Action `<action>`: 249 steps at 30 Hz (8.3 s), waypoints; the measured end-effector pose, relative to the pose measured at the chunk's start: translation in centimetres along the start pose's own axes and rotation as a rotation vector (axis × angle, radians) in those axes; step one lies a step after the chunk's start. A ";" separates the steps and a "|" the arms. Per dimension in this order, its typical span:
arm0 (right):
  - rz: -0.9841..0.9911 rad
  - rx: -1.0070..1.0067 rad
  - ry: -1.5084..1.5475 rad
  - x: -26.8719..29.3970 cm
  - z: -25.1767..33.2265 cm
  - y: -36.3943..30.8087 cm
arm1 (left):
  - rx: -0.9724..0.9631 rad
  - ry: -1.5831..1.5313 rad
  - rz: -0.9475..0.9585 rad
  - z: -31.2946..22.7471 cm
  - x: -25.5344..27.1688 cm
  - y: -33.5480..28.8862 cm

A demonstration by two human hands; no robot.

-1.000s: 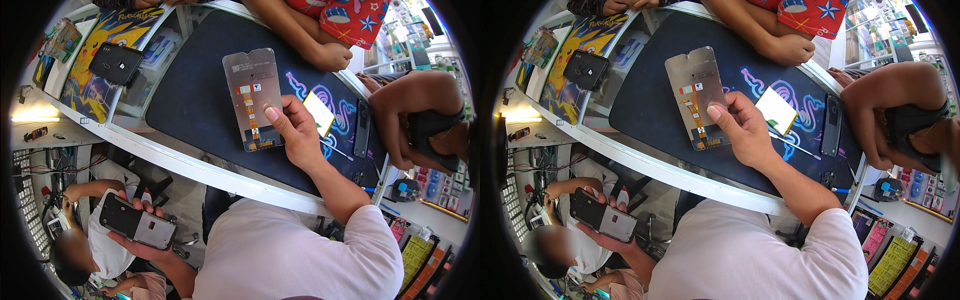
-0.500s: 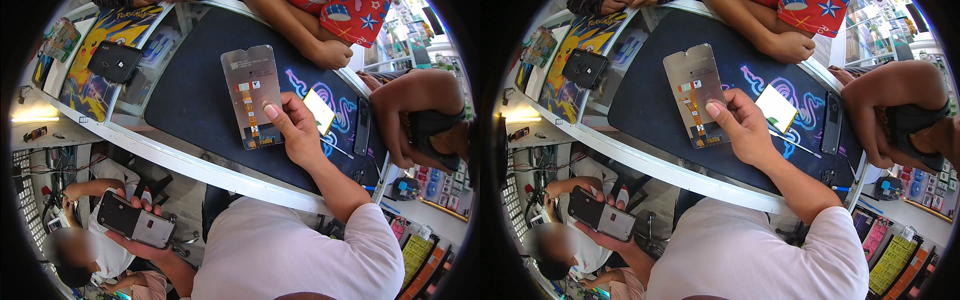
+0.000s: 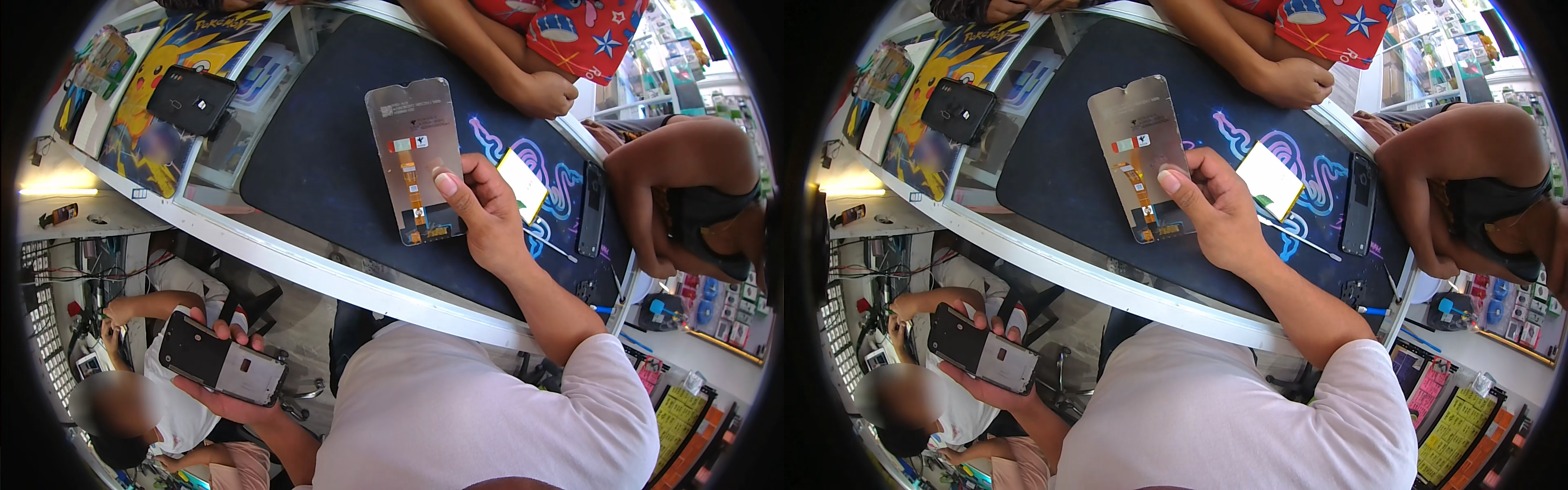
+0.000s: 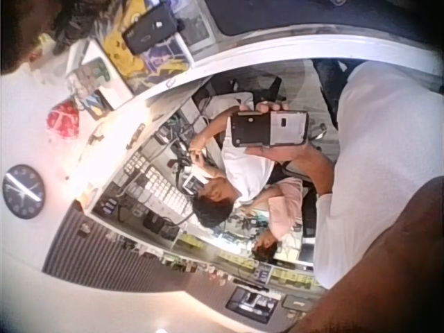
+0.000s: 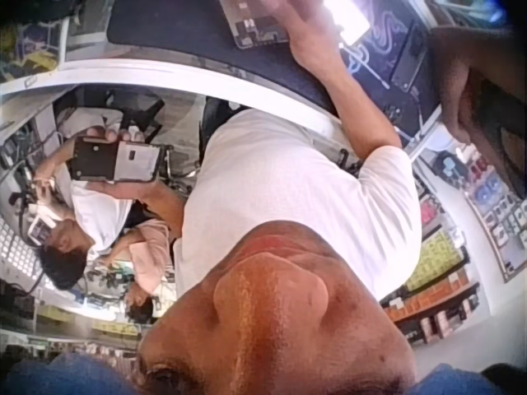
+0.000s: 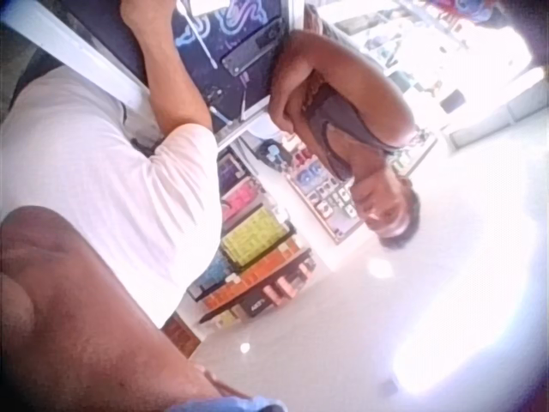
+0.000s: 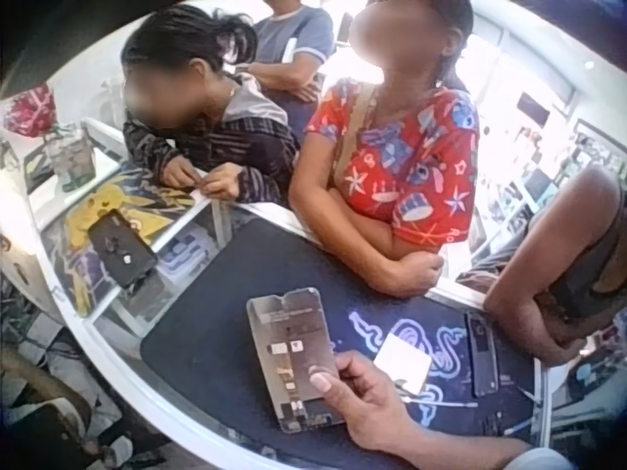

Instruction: The person removes the back cover of a smartphone using a prying tool, then replaces the battery and reassembles the device. The person handles the phone, battery, and prying tool throughout the process.

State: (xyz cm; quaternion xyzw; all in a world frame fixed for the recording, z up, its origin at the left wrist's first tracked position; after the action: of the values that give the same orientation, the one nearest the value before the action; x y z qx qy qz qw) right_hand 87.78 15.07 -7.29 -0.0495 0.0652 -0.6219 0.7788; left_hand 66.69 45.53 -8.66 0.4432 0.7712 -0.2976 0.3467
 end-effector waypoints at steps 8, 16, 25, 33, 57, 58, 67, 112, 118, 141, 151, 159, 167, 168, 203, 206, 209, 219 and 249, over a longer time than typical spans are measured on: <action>-0.001 0.002 -0.006 -0.1 0.0 0.0 | -0.013 -0.007 0.011 -0.1 0.0 -0.2; -0.005 0.015 -0.007 -0.1 0.0 0.0 | -0.044 -0.026 0.024 -0.1 0.0 -1.3; -0.023 0.103 -0.155 -1.1 0.4 0.2 | -0.118 -0.175 -0.040 1.2 2.3 -7.2; 0.071 0.366 -0.677 3.1 0.4 0.3 | -0.297 -0.360 -0.186 1.4 3.5 -16.3; 1.577 0.966 -0.096 -38.6 -7.1 -70.7 | -1.372 -0.117 -0.790 3.8 13.0 -88.7; 1.706 0.900 -0.158 -40.0 -6.5 -75.4 | -1.433 -0.127 -0.846 4.7 12.9 -91.2; 2.076 1.116 0.096 -62.8 -3.1 -107.8 | -1.843 -0.330 -1.338 7.8 16.1 -104.0; 1.372 1.513 1.072 -94.6 5.6 -158.6 | -1.957 -0.652 -1.829 -4.3 29.9 -131.1; 1.426 1.323 0.905 -77.1 6.3 -149.1 | -1.883 -0.570 -1.779 4.6 30.0 -135.0; 1.987 0.647 -0.132 -32.3 4.1 -91.1 | -1.143 0.120 -0.165 -8.7 8.4 -94.8; 1.187 0.149 -0.128 -14.3 -2.3 -57.4 | -0.438 0.014 -0.067 -1.3 2.0 -62.3; 0.214 -0.037 0.073 9.6 -4.9 -44.5 | -0.231 0.321 0.242 4.0 -5.8 -40.8; -0.157 0.089 0.133 17.9 0.6 -39.7 | -0.592 1.221 0.646 10.9 -18.5 -18.7; -0.186 0.105 0.140 18.5 1.2 -38.8 | -0.741 1.374 0.726 12.2 -20.4 -17.1; 0.259 0.759 -0.412 10.7 11.5 -18.0 | 0.205 -0.065 0.094 25.3 -15.1 -19.5; 0.311 0.905 -0.396 7.8 15.2 -19.5 | 0.192 -0.185 0.115 24.2 -15.2 -19.5; 0.308 0.792 -0.521 7.5 17.0 -18.2 | 0.181 -0.178 0.138 22.9 -13.8 -19.0; -0.211 0.302 -0.028 31.5 11.0 -14.0 | 0.087 0.400 0.102 15.9 -14.2 -16.4; 0.267 0.158 0.017 13.5 7.7 -23.2 | -0.044 0.544 0.137 11.4 -19.5 -16.7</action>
State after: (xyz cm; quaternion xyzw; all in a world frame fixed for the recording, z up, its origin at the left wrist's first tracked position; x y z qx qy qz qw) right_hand 69.71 -3.31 3.42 0.0265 0.0286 -0.5162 0.8556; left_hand 62.11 20.27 2.78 0.5504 0.8105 -0.1265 0.1557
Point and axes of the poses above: each hand's wrist, its own y-axis towards the middle knuckle, its own x-axis out of the back of the hand, z = x × y, the point moved 7 cm from there along y, towards the middle knuckle, and after that the axes turned 4 degrees about -z, right-handed, at the moved point
